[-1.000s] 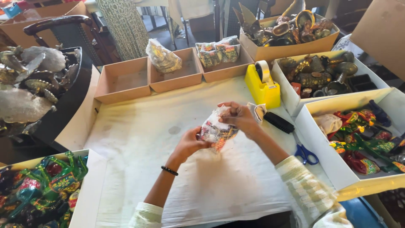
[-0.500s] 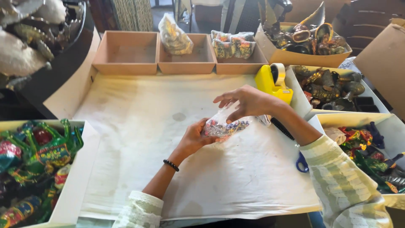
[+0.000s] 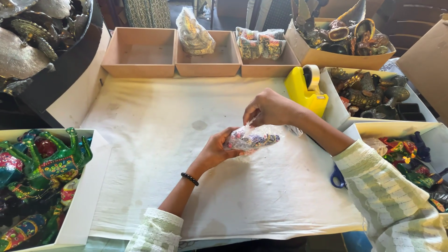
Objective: The person cleans a small, colorful figurine with a cloth, then wraps it in bubble wrap. They secure the bubble wrap using a tape dispenser and scissors, then place the wrapped item into a box.
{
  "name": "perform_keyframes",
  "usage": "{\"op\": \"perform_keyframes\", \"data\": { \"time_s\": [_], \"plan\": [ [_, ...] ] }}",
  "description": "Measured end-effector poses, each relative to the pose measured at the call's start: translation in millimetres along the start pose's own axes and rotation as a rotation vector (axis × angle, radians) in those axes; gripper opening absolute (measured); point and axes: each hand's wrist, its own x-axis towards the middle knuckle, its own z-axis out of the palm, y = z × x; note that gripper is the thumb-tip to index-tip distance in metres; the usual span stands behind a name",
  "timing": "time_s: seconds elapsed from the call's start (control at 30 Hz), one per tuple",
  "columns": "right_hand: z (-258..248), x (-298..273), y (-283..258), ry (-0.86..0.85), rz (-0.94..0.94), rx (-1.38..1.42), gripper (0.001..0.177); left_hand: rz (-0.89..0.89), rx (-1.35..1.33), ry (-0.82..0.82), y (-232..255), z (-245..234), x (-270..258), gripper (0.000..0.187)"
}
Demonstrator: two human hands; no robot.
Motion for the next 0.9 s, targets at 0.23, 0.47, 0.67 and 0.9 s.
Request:
{"op": "perform_keyframes", "data": {
  "time_s": [0.23, 0.47, 0.67, 0.9],
  "plan": [
    [-10.6, -13.2, -18.8, -0.01, -0.016, 0.052, 0.043, 0.012, -0.02, 0.018, -11.5, -4.6, -1.1, 0.066],
    [5.6, -27.1, -21.5, 0.191, -0.162, -0.418, 0.038, -0.008, -0.231, 0.022, -22.1, -8.0, 1.7, 0.07],
    [17.6, -16.9, -21.5, 0.3, -0.163, -0.387, 0.033, -0.028, -0.214, 0.03, -15.0, -7.1, 0.0, 0.068],
    [7.6, -9.8, -30.3, 0.272, -0.134, -0.331, 0.012, -0.012, -0.249, 0.018, -16.4, -6.9, -0.4, 0.069]
  ]
}}
